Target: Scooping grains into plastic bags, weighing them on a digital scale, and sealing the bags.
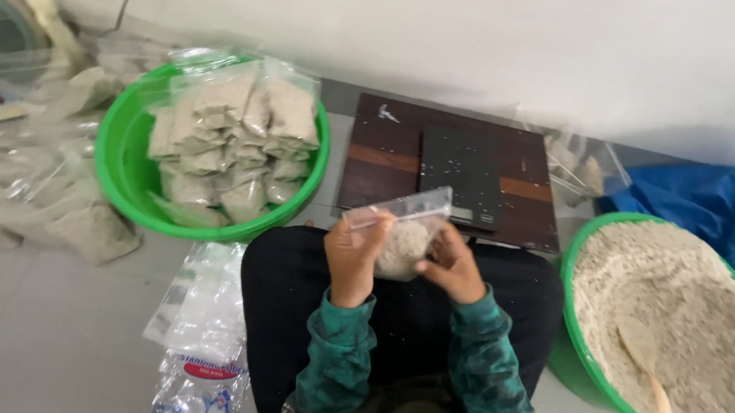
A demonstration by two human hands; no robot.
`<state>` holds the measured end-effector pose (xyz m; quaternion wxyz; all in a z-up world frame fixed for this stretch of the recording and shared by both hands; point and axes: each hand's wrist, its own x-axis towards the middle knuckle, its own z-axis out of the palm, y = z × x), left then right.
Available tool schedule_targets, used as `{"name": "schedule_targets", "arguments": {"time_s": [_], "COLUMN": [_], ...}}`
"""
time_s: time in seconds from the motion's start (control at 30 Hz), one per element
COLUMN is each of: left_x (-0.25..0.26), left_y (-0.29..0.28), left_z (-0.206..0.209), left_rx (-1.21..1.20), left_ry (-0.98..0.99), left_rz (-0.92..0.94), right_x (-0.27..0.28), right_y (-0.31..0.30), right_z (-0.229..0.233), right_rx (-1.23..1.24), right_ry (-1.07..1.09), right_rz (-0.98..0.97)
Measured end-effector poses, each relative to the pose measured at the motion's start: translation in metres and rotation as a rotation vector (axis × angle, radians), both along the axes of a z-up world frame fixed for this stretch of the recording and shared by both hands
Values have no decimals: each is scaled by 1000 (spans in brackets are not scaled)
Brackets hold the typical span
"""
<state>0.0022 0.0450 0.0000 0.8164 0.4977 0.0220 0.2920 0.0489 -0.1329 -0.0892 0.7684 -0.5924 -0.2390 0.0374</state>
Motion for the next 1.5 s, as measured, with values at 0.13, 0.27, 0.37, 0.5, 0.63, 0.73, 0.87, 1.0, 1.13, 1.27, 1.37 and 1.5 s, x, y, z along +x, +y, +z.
{"name": "schedule_targets", "arguments": {"time_s": [0.13,0.27,0.37,0.5,0.63,0.73,0.87,1.0,1.13,1.27,1.37,1.5], "left_x": [3,20,38,66,70,76,92,97,95,95,68,-25], "left_y": [39,88,134,205,247,255,252,251,250,250,252,273], "left_z": [8,-10,-11,-28,-101,-158,-196,-199,-195,-183,-163,-176], "left_rx": [-28,26,133,448,638,820,1135,1203,1196,1120,914,519], "left_ry": [46,74,-44,-163,49,336,808,897,807,516,196,78], "left_rz": [74,171,292,496,486,537,616,574,614,769,907,1016], "right_x": [-1,12,37,90,117,132,168,173,153,142,128,40], "right_y": [53,116,173,254,313,326,338,343,336,326,310,269], "right_z": [-2,-3,-12,-31,-50,-82,-166,-183,-152,-122,-118,-34], "right_rx": [-156,-445,-356,-220,-350,-707,-1293,-1431,-1427,-1018,-559,-308], "right_ry": [-59,-247,-272,-157,19,78,-122,-152,-198,-247,-261,-426], "right_rz": [65,-87,-102,-146,-137,-3,67,58,12,-144,-216,-145]}}
